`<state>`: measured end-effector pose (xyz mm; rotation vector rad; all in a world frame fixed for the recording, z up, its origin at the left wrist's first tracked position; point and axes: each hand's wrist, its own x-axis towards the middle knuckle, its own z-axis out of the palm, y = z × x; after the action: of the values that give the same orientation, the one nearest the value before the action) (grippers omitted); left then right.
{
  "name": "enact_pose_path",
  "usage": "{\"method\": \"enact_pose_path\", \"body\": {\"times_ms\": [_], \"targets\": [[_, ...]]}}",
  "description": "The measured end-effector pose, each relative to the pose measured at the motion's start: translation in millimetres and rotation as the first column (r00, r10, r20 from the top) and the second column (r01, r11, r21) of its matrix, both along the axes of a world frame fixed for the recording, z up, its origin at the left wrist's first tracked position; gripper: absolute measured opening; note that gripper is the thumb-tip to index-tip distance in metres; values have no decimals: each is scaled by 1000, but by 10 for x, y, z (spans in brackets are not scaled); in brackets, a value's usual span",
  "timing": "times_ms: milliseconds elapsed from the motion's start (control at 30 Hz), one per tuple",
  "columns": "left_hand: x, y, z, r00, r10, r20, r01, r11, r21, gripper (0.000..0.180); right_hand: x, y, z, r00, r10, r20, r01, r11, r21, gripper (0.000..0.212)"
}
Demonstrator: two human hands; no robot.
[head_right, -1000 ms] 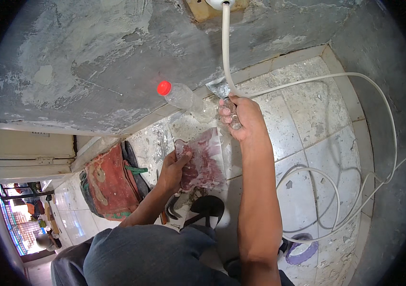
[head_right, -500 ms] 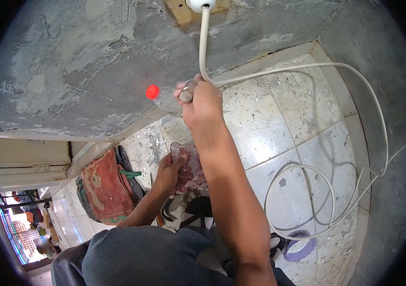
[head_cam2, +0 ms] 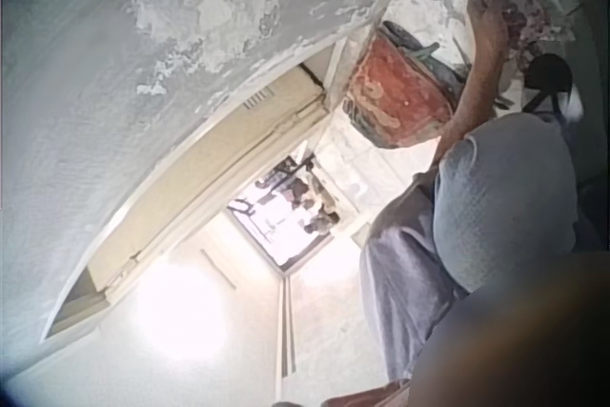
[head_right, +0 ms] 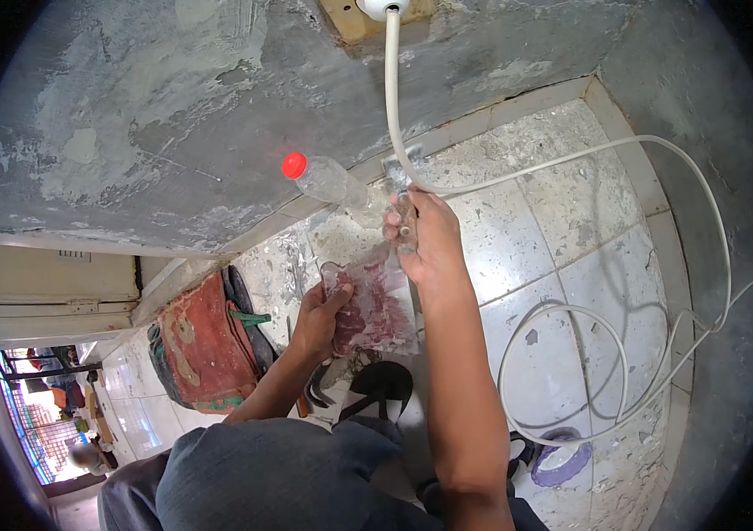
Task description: Repairing a damaged wall by scraping and sanding.
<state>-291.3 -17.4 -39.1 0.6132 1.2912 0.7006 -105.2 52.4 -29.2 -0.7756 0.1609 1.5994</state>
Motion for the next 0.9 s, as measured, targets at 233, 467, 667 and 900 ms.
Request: {"method": "enact_pose_path", "body": {"times_ms": [233,467,667,900], "targets": [[42,-60,-19,999,6,-32,-7,1000,-6,15,120,51,131,991,101,86,-111,986,127,10],[38,-36,-57,998,-27,-62,26,1000,-18,17,61,10,116,949,114,294,-105,993,-47,11],[70,-49,-73,1000,11,-29,-11,1000,-13,14,-65,-32,160,921,153,358,-178,983,38,34],[57,-30,-29,999,-23,24,23,1000,5,18,-125,118,60,834,29,551,13,997,-72,20]]}}
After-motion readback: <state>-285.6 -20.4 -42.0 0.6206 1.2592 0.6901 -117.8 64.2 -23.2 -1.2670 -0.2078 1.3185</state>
